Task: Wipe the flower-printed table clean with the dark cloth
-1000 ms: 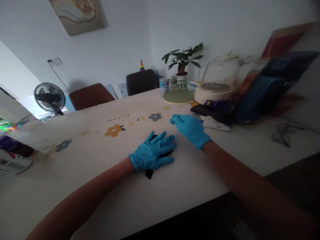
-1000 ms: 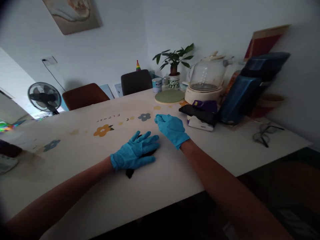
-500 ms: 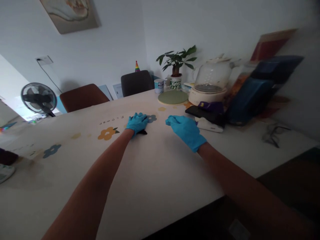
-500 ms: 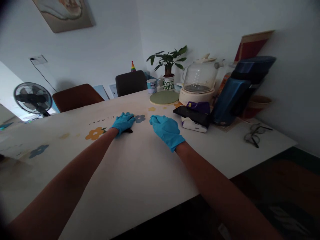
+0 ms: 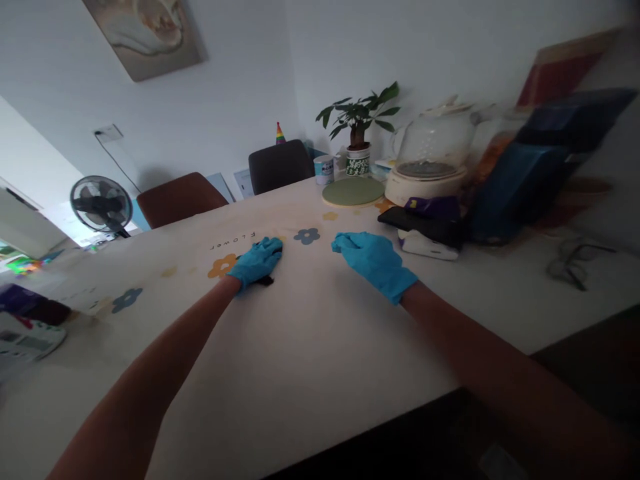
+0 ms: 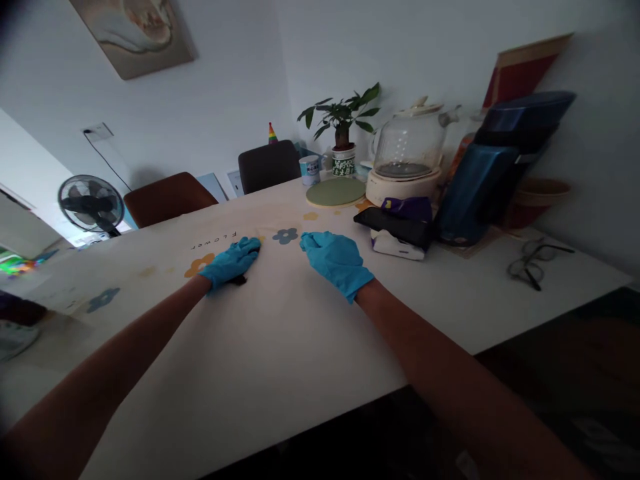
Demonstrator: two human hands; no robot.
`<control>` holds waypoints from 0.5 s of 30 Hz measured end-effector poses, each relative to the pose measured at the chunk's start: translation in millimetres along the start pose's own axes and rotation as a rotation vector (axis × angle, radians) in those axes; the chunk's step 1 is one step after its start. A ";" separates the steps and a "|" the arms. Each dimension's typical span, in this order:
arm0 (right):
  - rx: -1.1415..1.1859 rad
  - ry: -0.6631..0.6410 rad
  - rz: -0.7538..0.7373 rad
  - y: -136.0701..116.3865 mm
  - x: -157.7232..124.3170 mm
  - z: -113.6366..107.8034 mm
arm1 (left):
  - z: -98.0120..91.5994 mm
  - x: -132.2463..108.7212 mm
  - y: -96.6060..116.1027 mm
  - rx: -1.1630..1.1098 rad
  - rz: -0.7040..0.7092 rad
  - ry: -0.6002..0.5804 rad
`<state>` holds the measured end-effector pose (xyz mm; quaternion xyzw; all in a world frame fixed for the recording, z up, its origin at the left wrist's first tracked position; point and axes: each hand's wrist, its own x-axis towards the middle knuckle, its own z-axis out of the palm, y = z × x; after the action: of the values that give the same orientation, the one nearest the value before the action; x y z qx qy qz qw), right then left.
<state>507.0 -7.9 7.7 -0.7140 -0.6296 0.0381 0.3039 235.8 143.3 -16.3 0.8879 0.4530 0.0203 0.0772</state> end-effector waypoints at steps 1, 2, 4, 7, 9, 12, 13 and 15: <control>-0.005 -0.015 0.001 -1.1 -0.3 -0.1 | 2.4 -13.7 1.3 -0.011 0.025 -0.006; -0.008 -0.032 0.003 -2.2 -0.6 -0.2 | 4.9 -27.8 2.8 -0.026 0.058 -0.010; -0.014 -0.062 0.006 -4.2 -1.1 -0.2 | 9.5 -56.2 6.5 -0.060 0.140 -0.014; -0.019 -0.082 -0.008 -5.5 -1.5 0.7 | 13.9 -96.3 13.8 -0.092 0.245 -0.026; -0.022 -0.086 -0.016 -6.1 -1.9 1.2 | 14.3 -120.3 18.8 -0.113 0.295 -0.034; -0.026 -0.089 0.001 -7.9 -3.2 0.1 | 11.9 -151.5 22.7 -0.169 0.332 -0.043; -0.028 -0.092 0.013 -8.9 -4.0 -0.9 | 10.9 -160.0 22.2 -0.193 0.326 -0.046; -0.025 -0.109 0.030 -11.2 -6.1 -3.5 | 9.3 -172.5 17.1 -0.232 0.287 -0.049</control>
<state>497.5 -14.6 14.0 -0.7240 -0.6347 0.0739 0.2596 148.9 -7.0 -17.1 0.9287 0.3144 0.0615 0.1867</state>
